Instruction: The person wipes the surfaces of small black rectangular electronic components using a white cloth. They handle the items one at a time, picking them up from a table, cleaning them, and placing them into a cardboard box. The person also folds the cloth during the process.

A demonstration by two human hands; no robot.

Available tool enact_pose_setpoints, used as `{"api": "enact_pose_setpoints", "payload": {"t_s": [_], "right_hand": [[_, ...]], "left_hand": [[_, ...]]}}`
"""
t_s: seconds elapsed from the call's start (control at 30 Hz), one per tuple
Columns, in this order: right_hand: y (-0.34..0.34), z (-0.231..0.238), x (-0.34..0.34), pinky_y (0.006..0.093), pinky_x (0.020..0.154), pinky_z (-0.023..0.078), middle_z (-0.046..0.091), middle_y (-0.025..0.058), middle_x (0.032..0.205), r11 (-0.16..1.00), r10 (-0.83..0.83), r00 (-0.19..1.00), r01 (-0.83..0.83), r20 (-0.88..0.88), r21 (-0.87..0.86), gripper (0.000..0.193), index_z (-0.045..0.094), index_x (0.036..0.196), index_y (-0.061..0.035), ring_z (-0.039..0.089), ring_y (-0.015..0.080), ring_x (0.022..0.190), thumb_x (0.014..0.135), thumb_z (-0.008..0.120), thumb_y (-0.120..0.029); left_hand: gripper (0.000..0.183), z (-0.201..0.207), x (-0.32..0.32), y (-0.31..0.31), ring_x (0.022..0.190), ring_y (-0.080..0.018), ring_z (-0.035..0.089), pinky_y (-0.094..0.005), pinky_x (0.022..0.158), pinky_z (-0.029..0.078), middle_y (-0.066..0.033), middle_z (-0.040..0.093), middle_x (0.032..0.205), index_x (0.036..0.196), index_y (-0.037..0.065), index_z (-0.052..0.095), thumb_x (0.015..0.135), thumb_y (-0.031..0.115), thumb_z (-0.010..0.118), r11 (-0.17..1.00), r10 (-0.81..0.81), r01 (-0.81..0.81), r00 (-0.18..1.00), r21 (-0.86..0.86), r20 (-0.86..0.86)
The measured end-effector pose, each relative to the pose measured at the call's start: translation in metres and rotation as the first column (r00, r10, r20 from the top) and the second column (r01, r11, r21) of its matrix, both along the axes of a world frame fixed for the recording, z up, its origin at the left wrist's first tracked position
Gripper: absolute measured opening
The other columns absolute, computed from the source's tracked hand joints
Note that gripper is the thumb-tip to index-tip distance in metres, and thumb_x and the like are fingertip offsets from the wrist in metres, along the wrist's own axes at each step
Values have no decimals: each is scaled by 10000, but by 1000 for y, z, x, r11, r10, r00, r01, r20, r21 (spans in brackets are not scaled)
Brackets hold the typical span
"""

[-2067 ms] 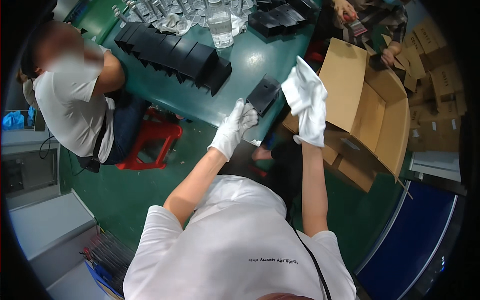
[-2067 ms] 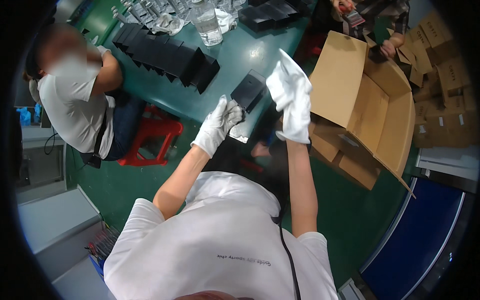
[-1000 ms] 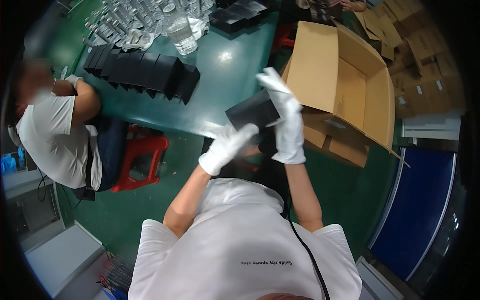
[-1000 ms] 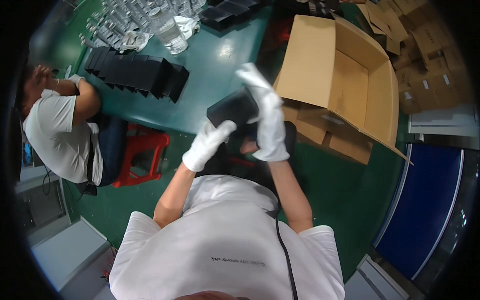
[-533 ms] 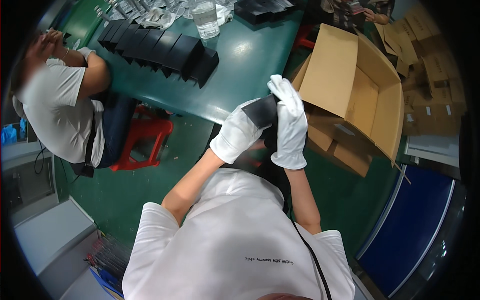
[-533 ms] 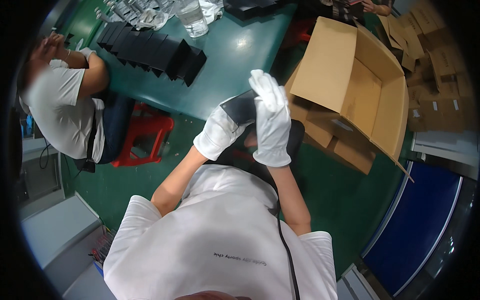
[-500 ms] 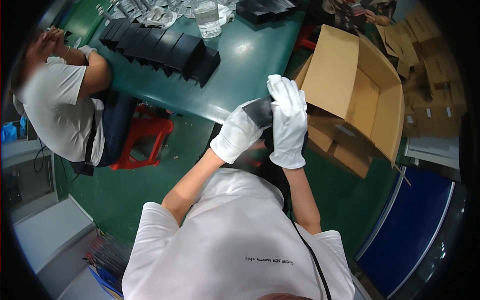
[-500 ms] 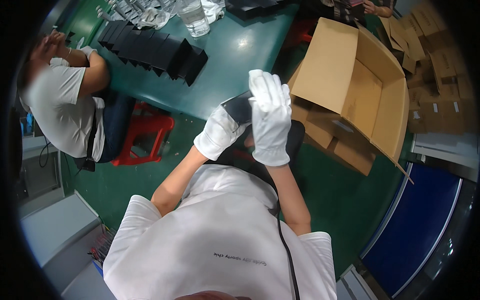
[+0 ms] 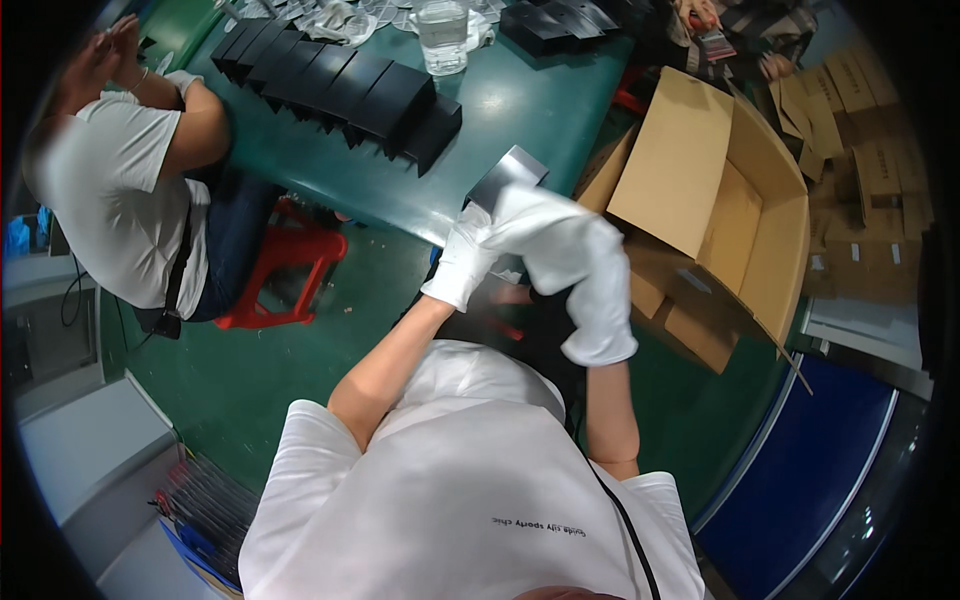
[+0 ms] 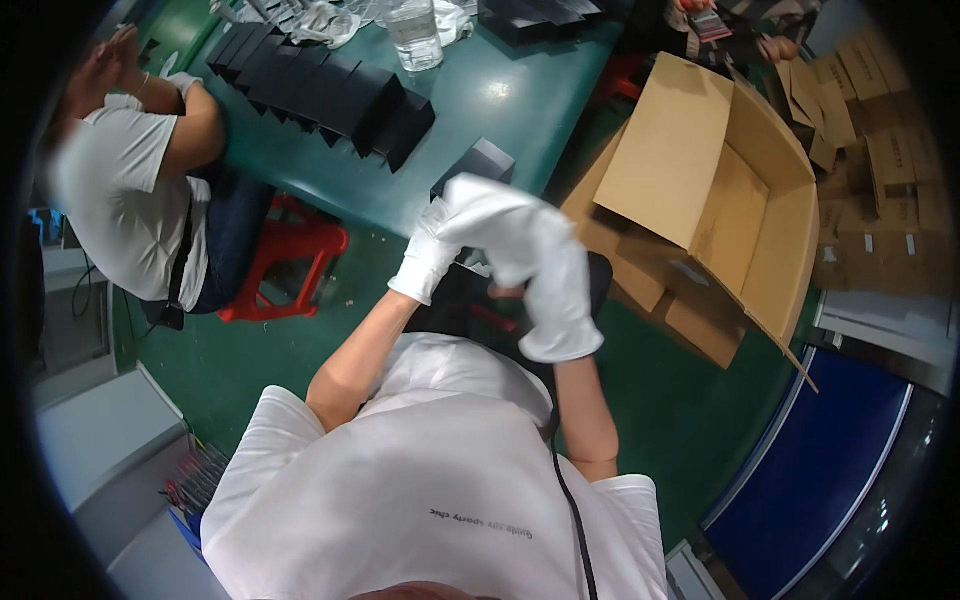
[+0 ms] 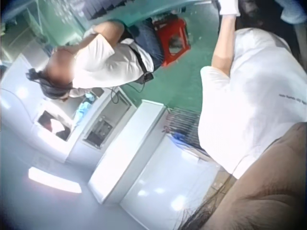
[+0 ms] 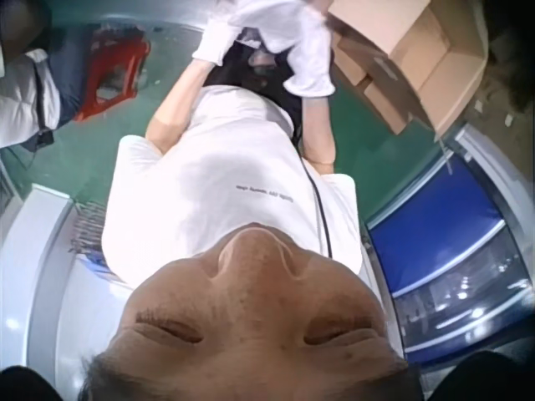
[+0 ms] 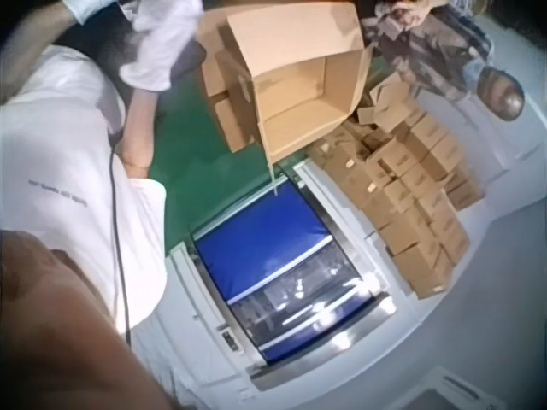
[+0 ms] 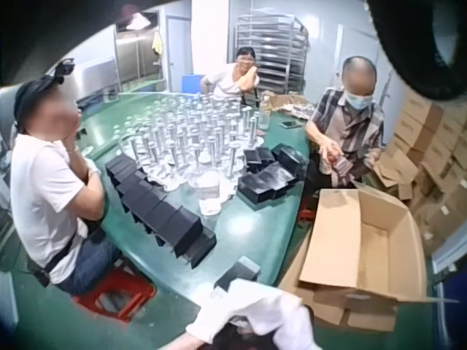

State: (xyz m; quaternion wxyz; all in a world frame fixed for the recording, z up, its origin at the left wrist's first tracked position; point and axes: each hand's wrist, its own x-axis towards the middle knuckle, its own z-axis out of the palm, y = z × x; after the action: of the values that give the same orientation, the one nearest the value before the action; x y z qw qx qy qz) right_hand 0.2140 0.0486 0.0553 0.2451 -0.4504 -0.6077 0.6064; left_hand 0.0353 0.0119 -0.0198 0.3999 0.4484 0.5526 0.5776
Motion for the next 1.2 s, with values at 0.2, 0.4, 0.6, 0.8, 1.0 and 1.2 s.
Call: {"api": "enact_pose_setpoints", "payload": {"t_s": [0.2, 0.4, 0.6, 0.8, 1.0, 1.2], "right_hand": [[47, 18, -23, 284, 813, 493, 669, 88, 1297, 849, -187, 970, 239, -156, 472, 466, 654, 1212, 4, 603, 169, 1158, 1065, 446, -387], [53, -45, -104, 470, 1218, 289, 608, 112, 1432, 376, -109, 939, -264, 326, 888, 396, 648, 1361, -101, 511, 308, 1389, 1031, 464, -216], [9, -48, -114, 535, 1200, 295, 640, 96, 1385, 336, 29, 925, -366, 379, 868, 396, 684, 1292, -108, 536, 296, 1361, 966, 544, -283], [-28, -34, -75, 445, 1173, 388, 674, 90, 1336, 604, 298, 939, -327, 175, 727, 340, 721, 1235, -69, 573, 253, 1329, 923, 606, -140], [2, 15, 7, 342, 1010, 474, 727, 144, 1184, 995, -41, 982, 24, -184, -95, 591, 632, 1272, 85, 663, 246, 1133, 1084, 409, -429], [36, 15, 13, 365, 1085, 444, 660, 140, 1363, 793, -100, 991, 25, 89, 609, 442, 666, 1327, -43, 609, 252, 1267, 1032, 468, -305]], "left_hand": [[291, -36, -15, -13, 902, -362, 676, -436, 820, 555, -135, 705, 989, 1071, 65, 714, 832, 224, 767, 970, 239, -208, 749, 124, -617], [123, -36, -7, -20, 800, -372, 653, -468, 744, 524, -152, 650, 804, 841, 36, 668, 720, 20, 688, 951, 277, -275, 547, 143, -790], [341, -34, -9, -18, 884, -404, 664, -478, 751, 523, -203, 684, 963, 1176, 23, 657, 844, 98, 674, 960, 224, -275, 660, 47, -717], [220, -64, -17, -34, 807, -316, 661, -406, 732, 534, -102, 700, 904, 1053, 69, 704, 854, 161, 690, 906, 403, -245, 749, 346, -526], [168, 28, -38, -31, 758, -241, 657, -368, 671, 541, -20, 656, 826, 955, 199, 741, 796, 223, 790, 983, 158, -50, 716, 175, -680], [257, 43, -40, -15, 946, -226, 718, -301, 859, 594, -113, 695, 1054, 1115, -39, 705, 873, -115, 663, 972, -211, 215, 976, 97, -47]]}}
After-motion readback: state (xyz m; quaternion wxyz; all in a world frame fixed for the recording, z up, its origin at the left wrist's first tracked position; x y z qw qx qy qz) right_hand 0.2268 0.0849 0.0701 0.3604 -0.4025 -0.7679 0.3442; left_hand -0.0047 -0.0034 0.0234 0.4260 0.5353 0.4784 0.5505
